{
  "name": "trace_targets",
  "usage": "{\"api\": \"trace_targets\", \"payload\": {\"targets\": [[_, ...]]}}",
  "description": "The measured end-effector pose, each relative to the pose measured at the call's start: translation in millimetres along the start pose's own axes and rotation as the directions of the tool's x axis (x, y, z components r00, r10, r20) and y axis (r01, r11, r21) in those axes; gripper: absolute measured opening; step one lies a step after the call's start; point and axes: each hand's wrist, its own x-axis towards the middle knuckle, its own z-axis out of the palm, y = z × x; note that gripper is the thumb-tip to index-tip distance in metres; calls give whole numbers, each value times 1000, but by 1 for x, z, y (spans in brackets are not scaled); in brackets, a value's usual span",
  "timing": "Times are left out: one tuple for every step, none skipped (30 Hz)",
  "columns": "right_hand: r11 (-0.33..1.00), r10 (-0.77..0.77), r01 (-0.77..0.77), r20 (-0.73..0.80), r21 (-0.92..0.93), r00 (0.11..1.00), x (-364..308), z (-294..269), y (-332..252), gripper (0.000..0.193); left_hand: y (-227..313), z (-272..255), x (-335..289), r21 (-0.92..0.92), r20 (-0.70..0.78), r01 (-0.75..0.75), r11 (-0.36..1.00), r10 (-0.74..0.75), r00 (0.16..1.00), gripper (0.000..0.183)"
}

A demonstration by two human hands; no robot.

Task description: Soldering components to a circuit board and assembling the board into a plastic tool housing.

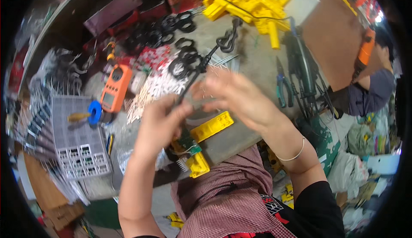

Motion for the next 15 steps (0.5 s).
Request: {"api": "trace_targets", "payload": {"targets": [[995,83,-87,-61,-57,995,-6,14,10,48,-5,-11,11,-19,-14,-64,998,64,998,19],[986,91,-89,11,-138,996,-3,15,15,47,-8,-17,18,-28,-41,-61,998,60,997,19],[973,103,-86,66,-214,993,-4,14,18,47,-11,-18,23,-44,-51,-45,998,43,998,20],[971,114,-96,71,-219,991,-1,12,17,47,-13,-20,25,-59,-60,-29,998,26,998,21],[954,191,-153,132,-256,973,4,11,14,43,-15,-23,24,-68,-66,-25,997,20,998,21],[933,265,-204,182,-297,947,7,8,12,40,-14,-26,25,-68,-75,-9,998,4,997,21],[930,271,-210,179,-301,946,10,8,12,40,-14,-28,25,-68,-84,5,998,-11,996,21],[922,282,-212,186,-323,941,12,9,13,36,-15,-29,24,-59,-96,10,998,-16,995,21],[914,291,-212,196,-346,936,15,11,13,33,-18,-30,24,-66,-99,8,998,-14,995,21],[911,295,-212,198,-353,935,16,12,14,33,-21,-32,25,-73,-111,21,997,-29,993,19],[902,294,-211,177,-377,939,17,15,15,29,-22,-35,24,-79,-125,34,996,-43,991,18],[893,293,-211,156,-398,943,18,16,16,26,-24,-33,22,-85,-129,32,996,-42,991,18],[890,295,-211,159,-404,942,19,19,16,26,-27,-28,16,59,-318,-150,987,161,934,19],[901,283,-219,127,-374,950,19,22,15,23,-29,-26,8,233,-463,-291,928,369,806,23],[912,270,-226,85,-342,959,19,23,15,22,-28,-31,-4,544,-318,-355,760,579,751,36]]}}
